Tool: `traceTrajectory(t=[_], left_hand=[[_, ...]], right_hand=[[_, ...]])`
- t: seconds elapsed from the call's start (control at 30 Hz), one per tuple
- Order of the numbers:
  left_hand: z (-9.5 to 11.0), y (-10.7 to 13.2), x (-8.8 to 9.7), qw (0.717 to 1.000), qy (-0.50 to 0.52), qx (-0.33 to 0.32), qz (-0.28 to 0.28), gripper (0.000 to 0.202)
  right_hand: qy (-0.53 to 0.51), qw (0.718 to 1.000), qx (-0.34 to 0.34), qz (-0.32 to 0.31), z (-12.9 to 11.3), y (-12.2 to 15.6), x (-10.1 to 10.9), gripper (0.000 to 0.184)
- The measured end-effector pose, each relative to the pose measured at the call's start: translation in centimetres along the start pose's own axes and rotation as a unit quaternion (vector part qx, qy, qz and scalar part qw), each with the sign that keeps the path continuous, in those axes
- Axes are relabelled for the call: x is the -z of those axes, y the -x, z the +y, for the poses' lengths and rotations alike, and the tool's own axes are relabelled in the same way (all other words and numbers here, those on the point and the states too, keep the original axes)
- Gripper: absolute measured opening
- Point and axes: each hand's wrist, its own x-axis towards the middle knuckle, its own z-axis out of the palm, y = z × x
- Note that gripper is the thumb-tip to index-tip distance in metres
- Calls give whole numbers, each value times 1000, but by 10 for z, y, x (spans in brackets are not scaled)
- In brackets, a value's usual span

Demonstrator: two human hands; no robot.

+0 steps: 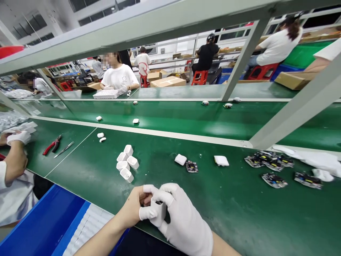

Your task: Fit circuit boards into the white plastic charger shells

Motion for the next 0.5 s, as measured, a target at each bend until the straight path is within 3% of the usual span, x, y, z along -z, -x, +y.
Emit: traceTrajectory(t=[0.17, 0.33, 0.4, 0.5], left_hand=[[16, 6, -2, 999, 27, 31, -27, 44], [22, 8, -11, 993, 85, 64, -51, 44], [22, 6, -14, 984, 141, 100, -44, 46], [26, -1, -17, 963, 210, 163, -39, 51]], right_hand=[[-36, 999, 17, -4, -16, -4, 4, 18], [6, 999, 24, 22, -33, -3, 3, 14], [4, 999, -38, 31, -37, -4, 3, 13], [-57, 976, -212, 6, -39, -13, 11, 21]])
